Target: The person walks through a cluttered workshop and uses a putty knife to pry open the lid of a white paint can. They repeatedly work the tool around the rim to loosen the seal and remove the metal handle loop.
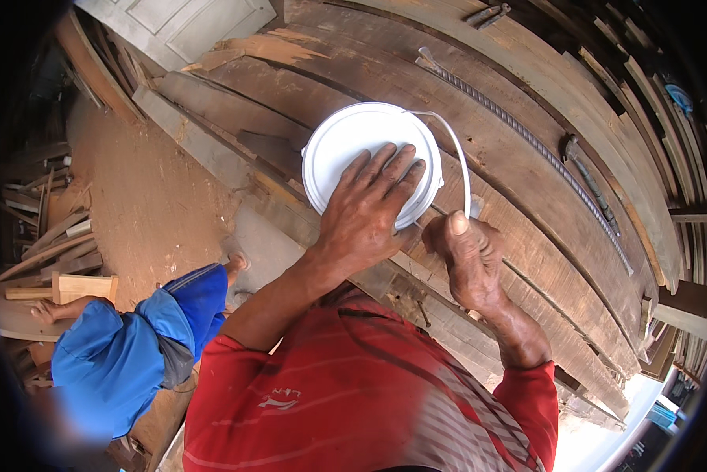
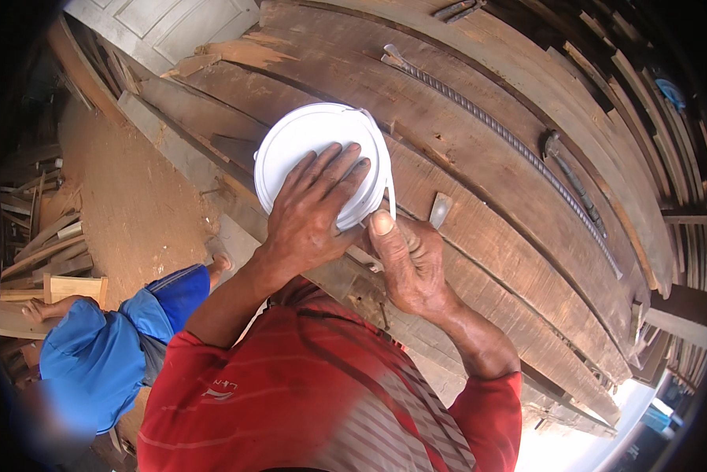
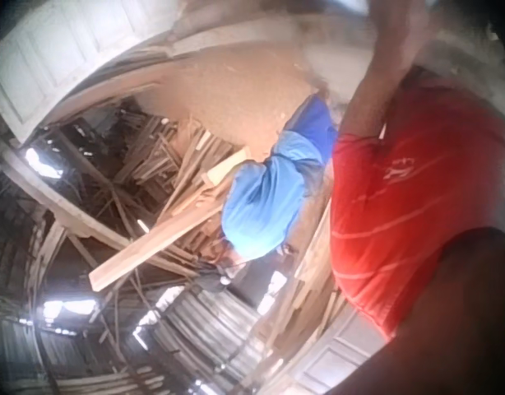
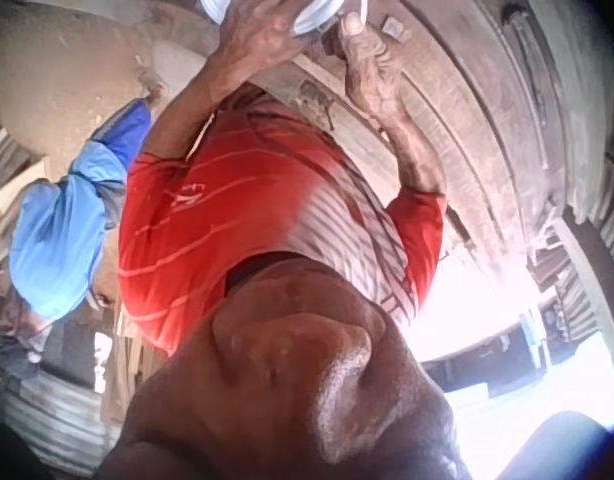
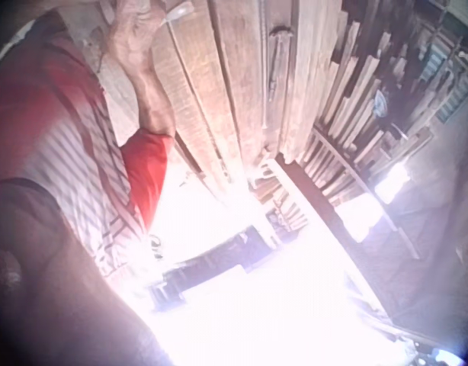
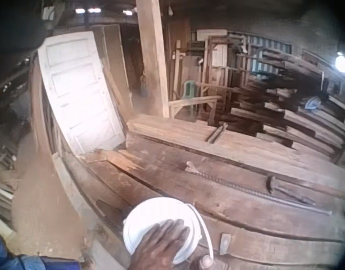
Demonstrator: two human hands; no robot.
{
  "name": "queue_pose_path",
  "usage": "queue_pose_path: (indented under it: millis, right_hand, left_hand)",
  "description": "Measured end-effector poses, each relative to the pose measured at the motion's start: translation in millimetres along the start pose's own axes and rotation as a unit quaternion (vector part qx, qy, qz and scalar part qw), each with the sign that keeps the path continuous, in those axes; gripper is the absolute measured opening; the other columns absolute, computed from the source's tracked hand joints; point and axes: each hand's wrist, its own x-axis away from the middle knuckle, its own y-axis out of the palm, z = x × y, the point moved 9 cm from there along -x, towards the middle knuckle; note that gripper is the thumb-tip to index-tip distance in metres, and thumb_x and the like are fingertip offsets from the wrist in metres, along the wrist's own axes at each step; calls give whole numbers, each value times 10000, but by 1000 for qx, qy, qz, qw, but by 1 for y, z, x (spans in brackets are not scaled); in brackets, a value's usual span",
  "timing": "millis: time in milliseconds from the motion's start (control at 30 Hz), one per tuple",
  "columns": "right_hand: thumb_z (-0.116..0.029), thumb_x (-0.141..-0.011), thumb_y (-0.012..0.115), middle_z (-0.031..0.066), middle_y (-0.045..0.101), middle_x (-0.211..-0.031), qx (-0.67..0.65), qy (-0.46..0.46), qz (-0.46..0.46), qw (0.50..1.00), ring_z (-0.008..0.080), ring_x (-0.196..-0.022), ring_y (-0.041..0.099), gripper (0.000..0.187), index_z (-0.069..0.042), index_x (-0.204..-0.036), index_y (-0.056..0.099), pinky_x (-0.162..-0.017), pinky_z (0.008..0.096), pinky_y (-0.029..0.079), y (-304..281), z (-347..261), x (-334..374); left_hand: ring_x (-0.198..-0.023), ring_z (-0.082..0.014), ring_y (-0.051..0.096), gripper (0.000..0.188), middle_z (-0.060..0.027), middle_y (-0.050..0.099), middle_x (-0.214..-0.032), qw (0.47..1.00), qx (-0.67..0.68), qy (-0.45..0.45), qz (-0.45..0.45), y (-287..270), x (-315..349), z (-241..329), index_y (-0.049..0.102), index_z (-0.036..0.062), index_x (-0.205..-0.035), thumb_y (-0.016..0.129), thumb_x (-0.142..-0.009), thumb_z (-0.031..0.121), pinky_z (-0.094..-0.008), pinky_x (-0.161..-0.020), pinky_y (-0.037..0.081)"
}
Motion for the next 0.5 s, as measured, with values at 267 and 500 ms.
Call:
queue_pose_path:
  millis: [267,500]
  right_hand:
    - [-395,-1153,419,-2,352,-673,-85,-20,47,995,157,-635,316,500,-96,-752,436,-661,375,402,-45,-42,5]
    - [-449,-1105,523,23,461,-719,-98,-198,79,972,166,-662,467,425,-79,-897,503,-732,429,490,-20,-49,-9]
  left_hand:
    - [-1399,-265,560,580,-37,605,-1512,996,22,86,-1,-13,11,-12,728,159,-1314,885,-770,287,-495,-1160,450]
    - [-1421,-248,539,652,-31,593,-1527,989,53,114,-72,-18,-8,-29,701,167,-1358,884,-736,237,-518,-1169,433]
